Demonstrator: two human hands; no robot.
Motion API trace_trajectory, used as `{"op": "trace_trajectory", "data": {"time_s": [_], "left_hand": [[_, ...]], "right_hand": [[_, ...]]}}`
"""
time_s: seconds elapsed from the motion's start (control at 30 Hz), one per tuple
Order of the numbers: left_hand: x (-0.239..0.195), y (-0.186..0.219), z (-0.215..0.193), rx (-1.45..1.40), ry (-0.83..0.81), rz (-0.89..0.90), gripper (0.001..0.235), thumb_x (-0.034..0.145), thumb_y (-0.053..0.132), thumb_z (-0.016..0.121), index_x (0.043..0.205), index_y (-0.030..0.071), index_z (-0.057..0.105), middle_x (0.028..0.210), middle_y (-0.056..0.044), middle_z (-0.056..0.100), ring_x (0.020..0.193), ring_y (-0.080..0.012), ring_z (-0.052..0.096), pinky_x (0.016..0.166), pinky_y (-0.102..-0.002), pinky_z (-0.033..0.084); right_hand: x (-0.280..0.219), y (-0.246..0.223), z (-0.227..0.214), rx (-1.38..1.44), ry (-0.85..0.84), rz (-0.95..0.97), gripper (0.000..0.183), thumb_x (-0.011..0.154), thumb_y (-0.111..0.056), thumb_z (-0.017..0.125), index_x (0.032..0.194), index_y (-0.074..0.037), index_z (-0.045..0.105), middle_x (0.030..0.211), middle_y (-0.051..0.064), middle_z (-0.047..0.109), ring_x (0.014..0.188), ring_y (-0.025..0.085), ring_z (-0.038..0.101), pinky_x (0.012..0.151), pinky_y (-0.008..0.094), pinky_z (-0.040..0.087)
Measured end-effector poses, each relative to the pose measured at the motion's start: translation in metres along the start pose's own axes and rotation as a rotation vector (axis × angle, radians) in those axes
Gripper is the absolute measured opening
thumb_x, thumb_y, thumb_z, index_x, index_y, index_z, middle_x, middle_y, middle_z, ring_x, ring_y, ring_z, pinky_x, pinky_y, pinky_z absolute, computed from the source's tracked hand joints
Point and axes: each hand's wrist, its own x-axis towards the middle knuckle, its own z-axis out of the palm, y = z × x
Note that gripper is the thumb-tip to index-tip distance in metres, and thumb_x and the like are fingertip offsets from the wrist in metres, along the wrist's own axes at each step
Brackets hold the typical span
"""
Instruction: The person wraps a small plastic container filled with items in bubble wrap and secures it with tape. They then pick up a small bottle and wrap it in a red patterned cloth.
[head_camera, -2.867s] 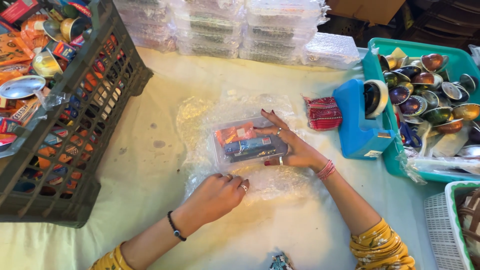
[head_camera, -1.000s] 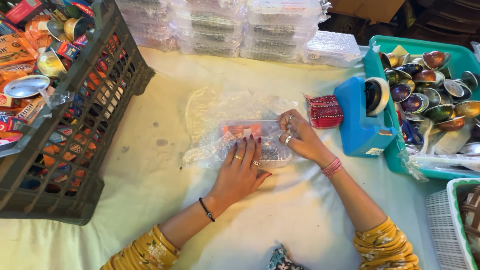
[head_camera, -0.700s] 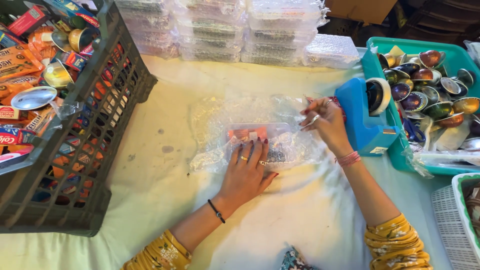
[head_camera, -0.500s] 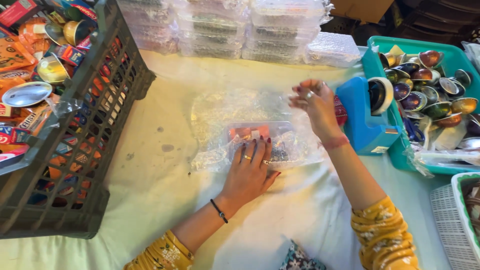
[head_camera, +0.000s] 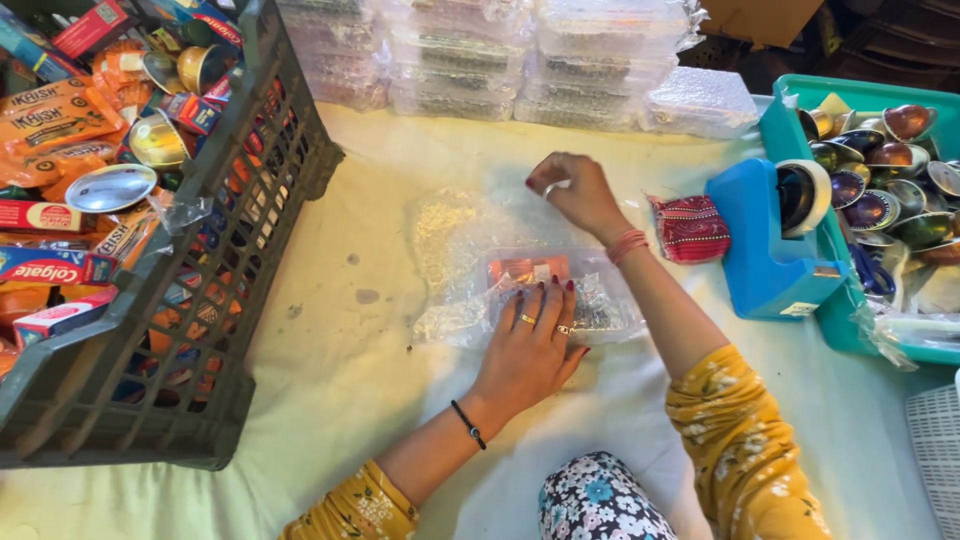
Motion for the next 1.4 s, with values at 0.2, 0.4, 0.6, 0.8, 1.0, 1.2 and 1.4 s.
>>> {"op": "trace_trajectory", "data": {"time_s": [0.2,0.4,0.6,0.8,1.0,1.2,1.4], "left_hand": [[0.000,-0.002,0.002,0.000,0.030,0.008,0.074,0.096,0.051,0.061,0.143,-0.006,0.051,0.135,-0.019,0.053,0.125,-0.0349,0.050,0.110,-0.048,0.040],[-0.002,-0.003,0.012,-0.033,0.028,0.022,0.061,0.094,0.051,0.063,0.122,-0.003,0.063,0.132,-0.017,0.055,0.127,-0.0355,0.051,0.106,-0.049,0.041],[-0.001,-0.002,0.008,-0.045,0.016,0.009,0.065,0.091,0.048,0.068,0.126,-0.006,0.063,0.133,-0.019,0.054,0.124,-0.0367,0.051,0.109,-0.050,0.040],[-0.003,-0.003,0.003,-0.277,0.193,-0.006,0.069,0.086,0.035,0.076,0.134,-0.003,0.044,0.136,-0.026,0.045,0.124,-0.0465,0.052,0.109,-0.054,0.043],[-0.002,-0.010,0.001,-0.602,0.351,-0.051,0.061,0.081,0.007,0.073,0.128,0.007,0.034,0.142,-0.029,0.039,0.124,-0.0445,0.053,0.105,-0.050,0.050],[-0.003,-0.004,-0.012,-0.567,0.302,-0.151,0.065,0.074,0.000,0.067,0.131,0.004,0.035,0.145,-0.027,0.035,0.133,-0.0472,0.042,0.114,-0.055,0.039],[-0.005,-0.007,-0.010,-0.616,0.243,-0.167,0.068,0.076,0.001,0.065,0.137,0.003,0.035,0.149,-0.029,0.035,0.135,-0.0470,0.041,0.117,-0.055,0.036]], "right_hand": [[-0.048,-0.120,-0.048,0.164,0.016,0.015,0.003,0.096,0.001,0.066,0.099,0.002,0.066,0.092,0.008,0.075,0.089,0.011,0.073,0.082,0.025,0.057],[-0.144,-0.136,-0.030,-0.016,0.091,0.005,0.020,0.081,0.006,0.059,0.097,0.001,0.070,0.090,0.010,0.077,0.086,0.015,0.072,0.083,0.031,0.057],[-0.165,-0.105,-0.012,-0.093,0.215,-0.269,0.012,0.088,-0.001,0.073,0.099,-0.003,0.075,0.098,0.012,0.076,0.117,0.025,0.066,0.115,0.041,0.041],[-0.176,-0.074,-0.002,0.624,0.114,0.072,0.013,0.099,-0.004,0.068,0.111,-0.006,0.072,0.112,0.009,0.069,0.105,0.018,0.067,0.097,0.032,0.053],[-0.172,-0.107,-0.013,0.021,0.143,-0.208,0.019,0.087,-0.004,0.078,0.105,-0.009,0.077,0.112,0.001,0.077,0.115,0.023,0.067,0.102,0.036,0.050],[-0.172,-0.124,-0.028,-0.172,0.035,-0.378,0.024,0.082,-0.010,0.078,0.105,-0.013,0.078,0.120,0.001,0.074,0.122,0.025,0.061,0.109,0.040,0.043],[-0.175,-0.120,-0.031,-0.449,-0.021,-0.648,0.024,0.082,-0.029,0.078,0.102,-0.015,0.075,0.125,0.007,0.067,0.124,0.028,0.056,0.115,0.054,0.035]]}}
